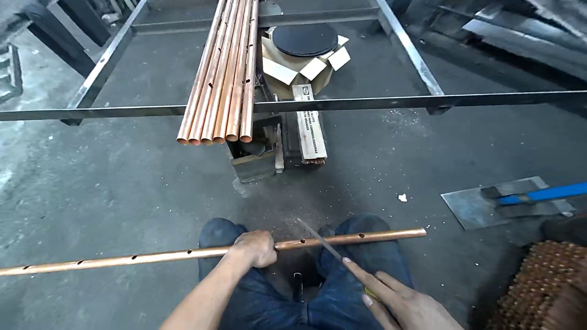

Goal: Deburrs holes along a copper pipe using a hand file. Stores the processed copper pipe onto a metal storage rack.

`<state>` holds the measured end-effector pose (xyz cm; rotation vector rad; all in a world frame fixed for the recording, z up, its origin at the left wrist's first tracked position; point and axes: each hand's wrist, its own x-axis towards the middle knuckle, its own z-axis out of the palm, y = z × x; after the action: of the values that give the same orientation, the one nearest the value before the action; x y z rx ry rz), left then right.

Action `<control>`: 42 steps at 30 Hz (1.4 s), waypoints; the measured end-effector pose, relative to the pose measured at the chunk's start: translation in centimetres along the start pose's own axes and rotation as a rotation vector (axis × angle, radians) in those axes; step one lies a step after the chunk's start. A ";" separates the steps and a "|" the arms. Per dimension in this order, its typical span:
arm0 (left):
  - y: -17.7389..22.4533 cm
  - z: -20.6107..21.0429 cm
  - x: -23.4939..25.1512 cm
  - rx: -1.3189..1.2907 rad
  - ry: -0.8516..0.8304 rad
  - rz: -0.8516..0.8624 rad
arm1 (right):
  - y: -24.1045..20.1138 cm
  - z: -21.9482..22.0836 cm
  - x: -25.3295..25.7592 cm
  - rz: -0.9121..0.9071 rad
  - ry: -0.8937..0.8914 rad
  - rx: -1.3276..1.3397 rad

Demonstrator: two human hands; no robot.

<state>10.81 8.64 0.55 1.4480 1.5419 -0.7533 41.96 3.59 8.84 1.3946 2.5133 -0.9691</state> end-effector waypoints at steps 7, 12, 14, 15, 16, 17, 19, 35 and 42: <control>0.5 -0.7 0.6 0.017 -0.031 -0.022 | 1.7 -0.6 0.5 -0.027 -0.046 -0.223; 0.8 -0.9 0.6 0.020 -0.038 -0.051 | 1.8 -0.6 0.5 -0.055 -0.113 -0.208; 1.2 -0.8 0.6 0.017 -0.017 -0.073 | 1.4 -0.5 1.5 -0.052 -0.121 -0.193; 1.5 -0.7 0.5 0.018 -0.002 -0.084 | 1.0 -0.2 2.6 -0.042 -0.117 -0.188; 1.7 -0.6 0.4 0.022 0.017 -0.093 | 0.5 0.3 4.1 -0.028 -0.110 -0.199; 1.8 -0.5 0.4 0.024 0.036 -0.101 | 0.2 0.8 6.2 -0.019 -0.103 -0.228; 1.9 -0.4 0.5 0.030 0.067 -0.112 | -1.3 0.3 10.7 0.064 -0.259 -0.264; 2.2 1.4 0.2 0.080 0.245 -0.138 | -3.8 -1.0 13.7 0.218 -0.396 -0.263; 1.6 2.1 0.1 0.091 0.287 -0.162 | 3.1 0.2 6.1 0.164 0.195 -0.270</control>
<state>12.75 7.06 -0.25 1.5640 1.8825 -0.7422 40.86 9.02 4.86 1.6406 2.4931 -0.4648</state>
